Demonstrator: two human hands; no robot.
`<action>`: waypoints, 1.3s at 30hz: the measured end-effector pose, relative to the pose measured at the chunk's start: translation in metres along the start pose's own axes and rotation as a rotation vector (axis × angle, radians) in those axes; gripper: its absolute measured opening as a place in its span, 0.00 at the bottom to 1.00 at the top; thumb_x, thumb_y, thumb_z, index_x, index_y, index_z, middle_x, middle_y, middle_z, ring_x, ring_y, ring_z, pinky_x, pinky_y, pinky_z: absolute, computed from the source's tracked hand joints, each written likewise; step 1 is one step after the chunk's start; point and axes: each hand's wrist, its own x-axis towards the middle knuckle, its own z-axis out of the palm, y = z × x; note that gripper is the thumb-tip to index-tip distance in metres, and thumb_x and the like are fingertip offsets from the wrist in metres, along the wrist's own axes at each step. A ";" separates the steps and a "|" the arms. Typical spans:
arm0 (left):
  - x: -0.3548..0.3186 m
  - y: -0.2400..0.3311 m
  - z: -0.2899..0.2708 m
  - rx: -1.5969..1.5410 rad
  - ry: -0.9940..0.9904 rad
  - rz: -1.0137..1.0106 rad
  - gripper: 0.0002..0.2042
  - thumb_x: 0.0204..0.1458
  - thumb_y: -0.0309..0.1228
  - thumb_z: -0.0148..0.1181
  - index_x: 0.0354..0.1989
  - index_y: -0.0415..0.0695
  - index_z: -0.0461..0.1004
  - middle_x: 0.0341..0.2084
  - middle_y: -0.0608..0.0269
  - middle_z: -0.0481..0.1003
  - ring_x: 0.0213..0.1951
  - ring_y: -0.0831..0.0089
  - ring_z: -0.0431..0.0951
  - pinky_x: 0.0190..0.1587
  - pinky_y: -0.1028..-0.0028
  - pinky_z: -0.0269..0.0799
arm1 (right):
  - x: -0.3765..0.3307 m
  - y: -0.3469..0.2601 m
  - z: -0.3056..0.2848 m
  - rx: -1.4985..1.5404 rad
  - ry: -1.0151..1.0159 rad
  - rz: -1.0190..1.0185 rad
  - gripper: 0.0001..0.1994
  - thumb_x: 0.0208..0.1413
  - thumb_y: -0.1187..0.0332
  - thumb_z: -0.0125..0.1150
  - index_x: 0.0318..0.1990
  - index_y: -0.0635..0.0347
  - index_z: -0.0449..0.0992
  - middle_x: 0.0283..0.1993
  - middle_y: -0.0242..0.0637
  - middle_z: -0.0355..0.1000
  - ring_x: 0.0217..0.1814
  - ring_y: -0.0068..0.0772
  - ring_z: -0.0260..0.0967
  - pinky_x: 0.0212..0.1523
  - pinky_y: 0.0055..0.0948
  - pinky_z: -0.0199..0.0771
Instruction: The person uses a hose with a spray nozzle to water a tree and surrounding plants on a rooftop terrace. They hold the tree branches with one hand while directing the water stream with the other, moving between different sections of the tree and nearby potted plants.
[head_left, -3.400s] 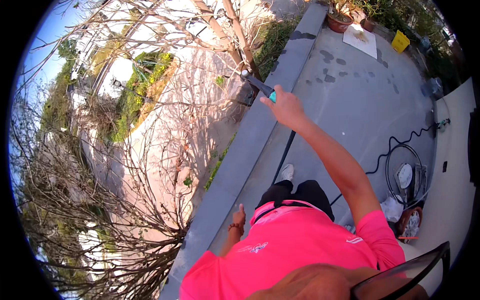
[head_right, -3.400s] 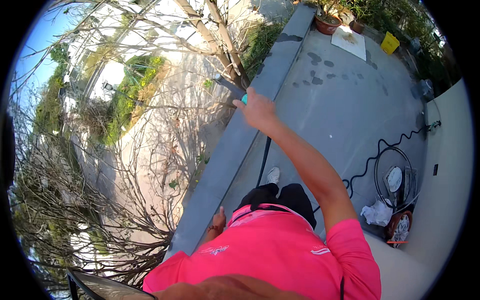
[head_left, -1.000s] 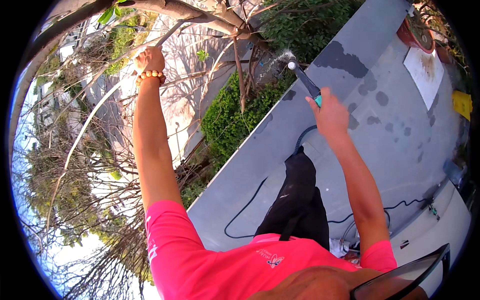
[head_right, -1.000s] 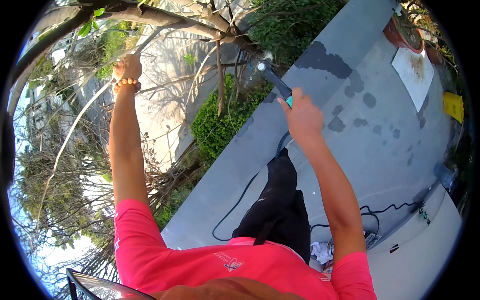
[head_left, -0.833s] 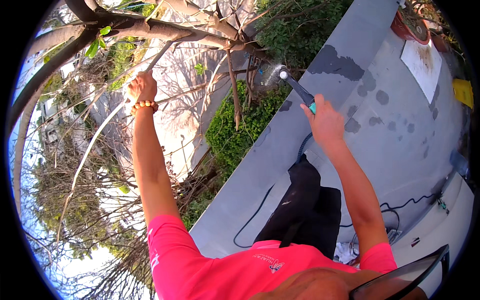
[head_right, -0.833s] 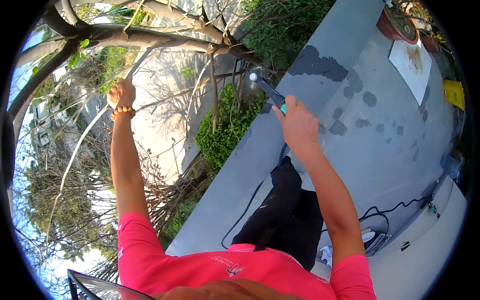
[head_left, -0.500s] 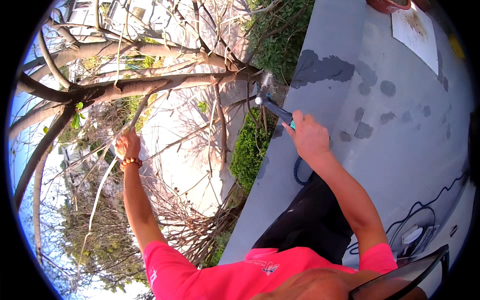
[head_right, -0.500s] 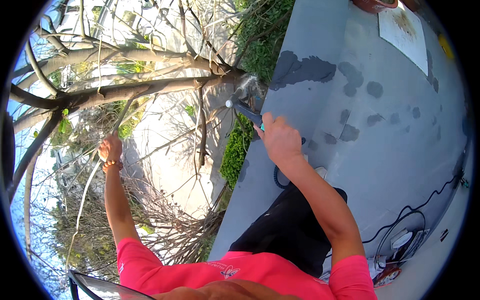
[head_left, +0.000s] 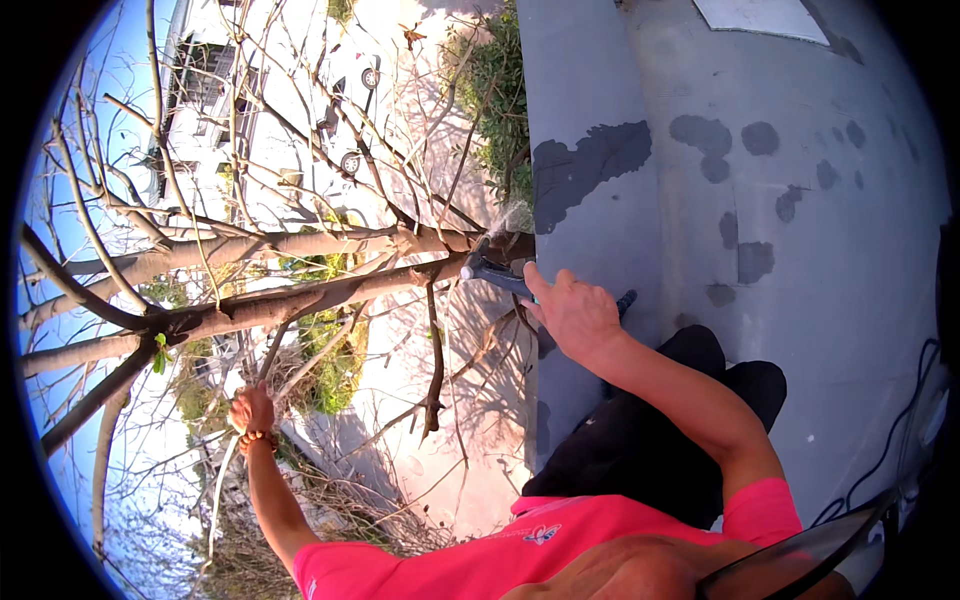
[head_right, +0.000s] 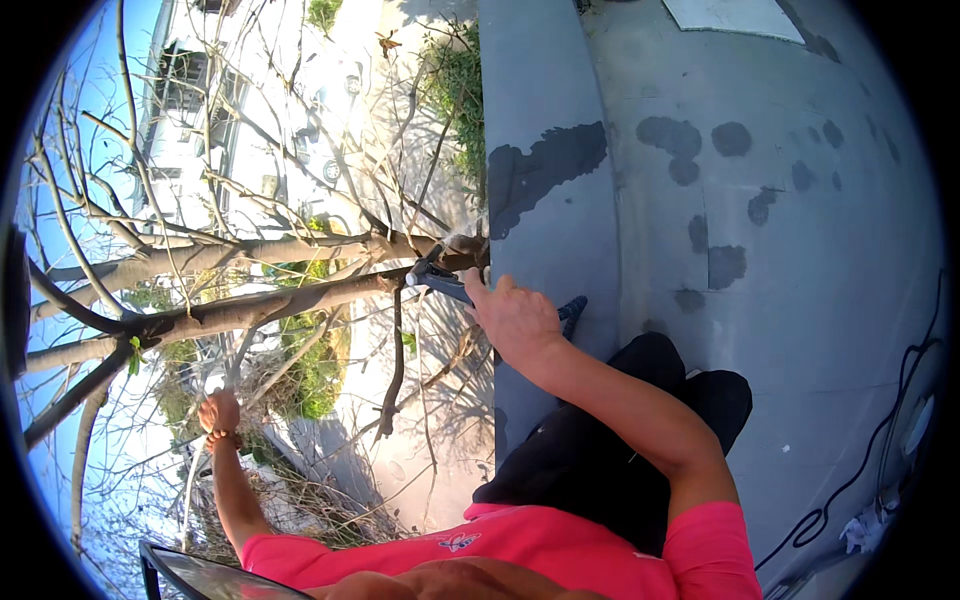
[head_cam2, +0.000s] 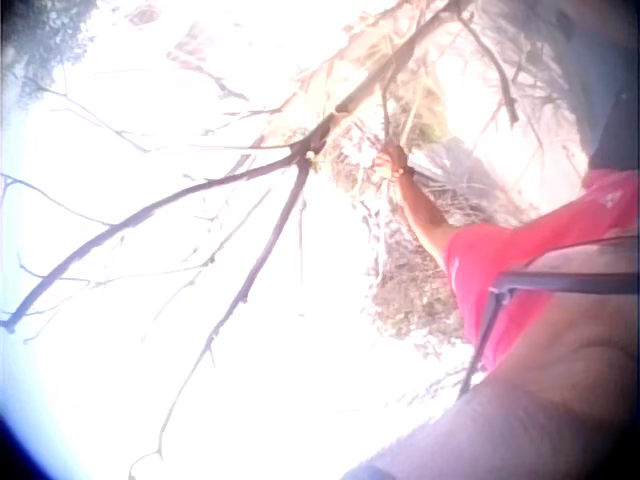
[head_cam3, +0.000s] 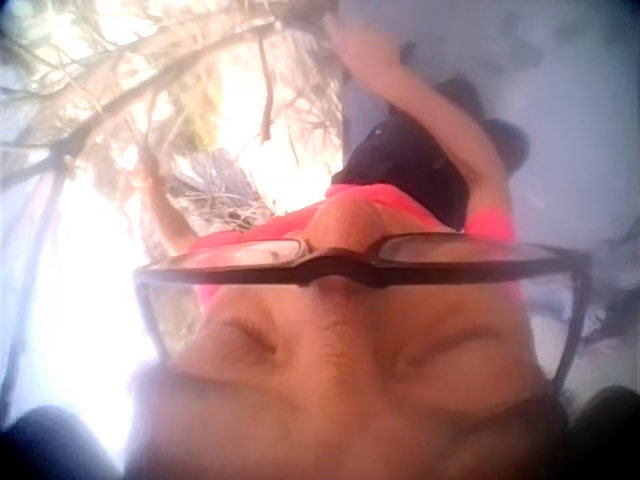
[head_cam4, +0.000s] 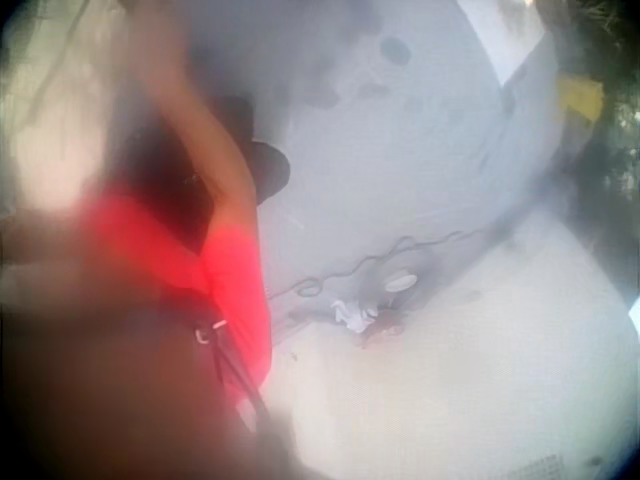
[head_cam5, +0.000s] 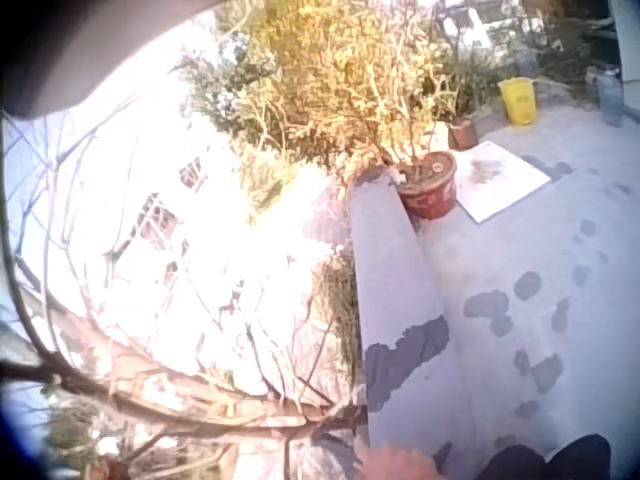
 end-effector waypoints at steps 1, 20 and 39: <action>0.007 -0.004 0.012 0.004 0.115 0.036 0.29 0.69 0.55 0.41 0.48 0.45 0.83 0.49 0.46 0.82 0.53 0.48 0.81 0.55 0.51 0.73 | -0.002 0.002 0.004 -0.020 0.011 0.010 0.25 0.64 0.52 0.62 0.64 0.48 0.69 0.33 0.42 0.73 0.24 0.41 0.78 0.23 0.38 0.77; -0.008 0.011 0.022 -0.124 0.511 0.031 0.23 0.62 0.55 0.59 0.31 0.48 0.85 0.29 0.58 0.84 0.37 0.61 0.85 0.38 0.61 0.77 | -0.110 -0.107 0.000 -0.225 0.090 0.073 0.27 0.69 0.48 0.54 0.69 0.47 0.67 0.33 0.47 0.73 0.26 0.53 0.77 0.26 0.47 0.78; 0.009 0.019 0.039 -0.031 0.711 0.005 0.23 0.61 0.53 0.59 0.17 0.53 0.75 0.13 0.70 0.74 0.17 0.77 0.76 0.19 0.71 0.70 | -0.118 -0.145 -0.012 -0.238 0.057 0.095 0.26 0.69 0.46 0.54 0.71 0.37 0.66 0.34 0.48 0.75 0.30 0.58 0.77 0.31 0.52 0.77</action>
